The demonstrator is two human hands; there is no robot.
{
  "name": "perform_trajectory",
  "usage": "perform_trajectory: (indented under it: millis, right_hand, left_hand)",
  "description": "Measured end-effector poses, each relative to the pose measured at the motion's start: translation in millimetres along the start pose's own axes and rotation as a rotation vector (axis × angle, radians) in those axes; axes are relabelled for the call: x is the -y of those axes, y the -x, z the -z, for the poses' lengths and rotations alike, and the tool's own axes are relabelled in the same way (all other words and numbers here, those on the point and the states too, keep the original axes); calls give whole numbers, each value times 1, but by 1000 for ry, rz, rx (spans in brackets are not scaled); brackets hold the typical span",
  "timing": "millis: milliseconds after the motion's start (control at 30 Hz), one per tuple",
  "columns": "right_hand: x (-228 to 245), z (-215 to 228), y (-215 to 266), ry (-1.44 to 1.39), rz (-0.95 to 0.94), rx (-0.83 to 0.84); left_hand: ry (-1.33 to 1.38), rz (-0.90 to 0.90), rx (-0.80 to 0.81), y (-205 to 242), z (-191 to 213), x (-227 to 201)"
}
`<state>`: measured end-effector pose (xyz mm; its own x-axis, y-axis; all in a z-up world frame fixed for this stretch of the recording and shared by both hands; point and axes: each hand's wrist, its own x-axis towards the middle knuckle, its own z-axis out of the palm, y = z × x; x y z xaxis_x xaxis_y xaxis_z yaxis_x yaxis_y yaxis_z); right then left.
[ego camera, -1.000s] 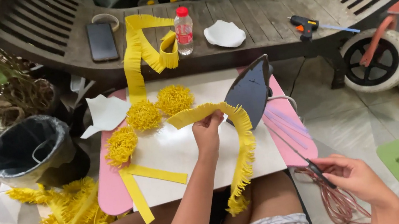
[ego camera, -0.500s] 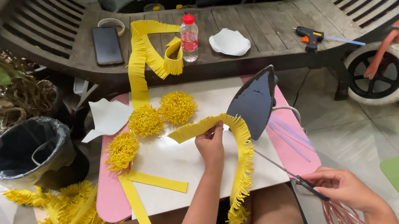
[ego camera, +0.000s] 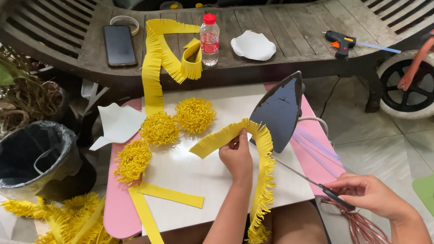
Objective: The person is using scissors to cut fringes into yellow paper strips to create decorative elements.
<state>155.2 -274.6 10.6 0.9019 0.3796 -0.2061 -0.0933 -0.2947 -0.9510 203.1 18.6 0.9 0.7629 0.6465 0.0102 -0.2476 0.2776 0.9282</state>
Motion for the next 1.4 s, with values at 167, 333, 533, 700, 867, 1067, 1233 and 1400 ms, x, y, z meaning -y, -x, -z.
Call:
perform_trajectory:
  millis: [167, 333, 533, 700, 867, 1067, 1233, 1400]
  right_hand:
    - [4, -2, -10, 12, 9, 49]
    - [17, -16, -13, 17, 26, 48]
    - [4, -11, -19, -23, -10, -49]
    - [0, -13, -27, -114, 30, 10]
    - [-1, -25, -36, -164, 17, 1]
    - [-6, -36, -47, -326, -45, -31]
    - [6, -48, -52, -361, -92, -89]
    - [11, -54, -54, -322, -78, -102]
  left_hand:
    - [-46, 14, -92, 7, -9, -1]
    - [-102, 41, -157, 11, -15, 3]
    - [-131, 49, -209, 8, -19, 18]
    - [-195, 53, -182, 12, -18, 19]
    - [-204, 0, -180, 13, -15, 21]
    - [-137, 33, -165, 11, -14, 20]
    - [-77, 99, -142, 11, -12, 17]
    - [-104, 110, -149, 10, -11, 16]
